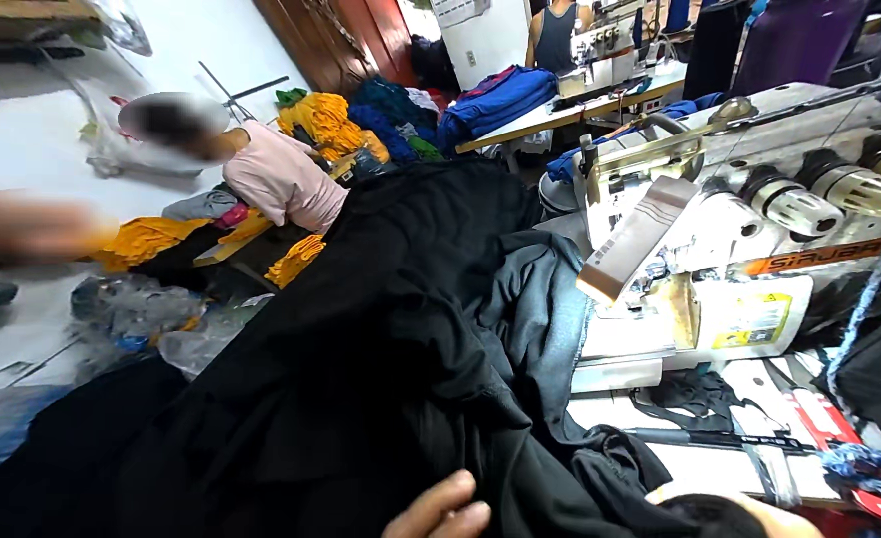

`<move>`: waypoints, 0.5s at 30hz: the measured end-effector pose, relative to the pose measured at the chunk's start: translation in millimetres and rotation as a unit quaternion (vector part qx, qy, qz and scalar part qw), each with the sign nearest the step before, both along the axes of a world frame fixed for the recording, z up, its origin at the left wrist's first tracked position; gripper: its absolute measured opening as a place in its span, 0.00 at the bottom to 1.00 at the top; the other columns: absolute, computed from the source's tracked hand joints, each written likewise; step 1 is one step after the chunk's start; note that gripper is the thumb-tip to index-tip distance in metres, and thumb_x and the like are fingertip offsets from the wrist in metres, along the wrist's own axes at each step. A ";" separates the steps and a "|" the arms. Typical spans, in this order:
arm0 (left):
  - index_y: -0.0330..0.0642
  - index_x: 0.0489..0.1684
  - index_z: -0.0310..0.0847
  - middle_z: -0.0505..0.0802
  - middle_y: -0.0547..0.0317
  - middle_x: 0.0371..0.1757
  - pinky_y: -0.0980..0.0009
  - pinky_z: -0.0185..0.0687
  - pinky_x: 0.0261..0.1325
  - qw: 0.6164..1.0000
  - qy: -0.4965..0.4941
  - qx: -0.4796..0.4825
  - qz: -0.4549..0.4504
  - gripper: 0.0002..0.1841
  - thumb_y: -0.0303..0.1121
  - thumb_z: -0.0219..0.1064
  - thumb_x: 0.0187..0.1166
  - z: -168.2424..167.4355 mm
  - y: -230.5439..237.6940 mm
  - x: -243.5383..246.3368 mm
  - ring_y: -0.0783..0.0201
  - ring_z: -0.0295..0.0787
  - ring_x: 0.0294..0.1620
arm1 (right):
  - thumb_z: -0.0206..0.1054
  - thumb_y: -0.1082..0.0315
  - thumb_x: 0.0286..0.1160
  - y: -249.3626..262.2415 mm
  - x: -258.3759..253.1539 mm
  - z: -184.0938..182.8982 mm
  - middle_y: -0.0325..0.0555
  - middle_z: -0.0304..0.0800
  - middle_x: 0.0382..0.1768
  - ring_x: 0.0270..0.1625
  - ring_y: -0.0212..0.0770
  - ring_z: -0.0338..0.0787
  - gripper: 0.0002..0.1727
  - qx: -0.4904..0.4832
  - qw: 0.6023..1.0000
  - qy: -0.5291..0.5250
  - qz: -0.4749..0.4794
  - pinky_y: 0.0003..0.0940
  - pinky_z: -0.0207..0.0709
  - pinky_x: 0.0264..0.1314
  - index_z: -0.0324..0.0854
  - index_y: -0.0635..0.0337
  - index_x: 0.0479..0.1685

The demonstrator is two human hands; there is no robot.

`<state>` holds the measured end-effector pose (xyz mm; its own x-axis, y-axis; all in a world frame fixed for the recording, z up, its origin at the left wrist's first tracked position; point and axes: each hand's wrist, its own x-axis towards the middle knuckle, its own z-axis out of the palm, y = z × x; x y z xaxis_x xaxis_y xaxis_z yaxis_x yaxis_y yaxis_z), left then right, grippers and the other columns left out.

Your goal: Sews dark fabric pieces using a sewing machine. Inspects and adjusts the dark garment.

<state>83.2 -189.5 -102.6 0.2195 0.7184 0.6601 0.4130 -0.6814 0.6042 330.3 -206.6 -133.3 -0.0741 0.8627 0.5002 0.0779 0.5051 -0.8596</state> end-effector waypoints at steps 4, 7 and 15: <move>0.32 0.63 0.81 0.84 0.29 0.69 0.65 0.66 0.84 0.986 0.137 0.007 0.098 0.16 0.21 0.51 0.85 -5.1 5.3 -9.0 0.52 0.75 0.81 | 0.64 0.65 0.85 -4.3 17.6 -2.2 0.10 0.92 0.46 0.53 0.05 0.85 0.06 -0.067 0.992 0.082 -0.065 0.15 0.81 0.63 0.85 0.50 0.50; 0.31 0.73 0.72 0.69 0.26 0.82 0.68 0.50 0.90 0.985 0.152 0.001 0.077 0.20 0.30 0.63 0.85 -14.2 8.0 -3.4 0.58 0.57 0.91 | 0.61 0.65 0.86 -5.4 25.7 0.1 0.00 0.90 0.44 0.49 0.05 0.86 0.10 -0.102 0.981 0.145 -0.078 0.13 0.81 0.58 0.82 0.31 0.47; 0.20 0.69 0.78 0.73 0.11 0.76 0.22 0.56 0.75 0.957 0.272 -0.015 0.103 0.45 0.56 0.77 0.65 -1.0 28.4 30.4 0.15 0.65 0.80 | 0.47 0.74 0.90 -1.5 29.8 11.7 0.12 0.94 0.36 0.43 0.13 0.91 0.18 -0.183 0.931 0.297 -0.112 0.15 0.85 0.53 0.79 0.40 0.42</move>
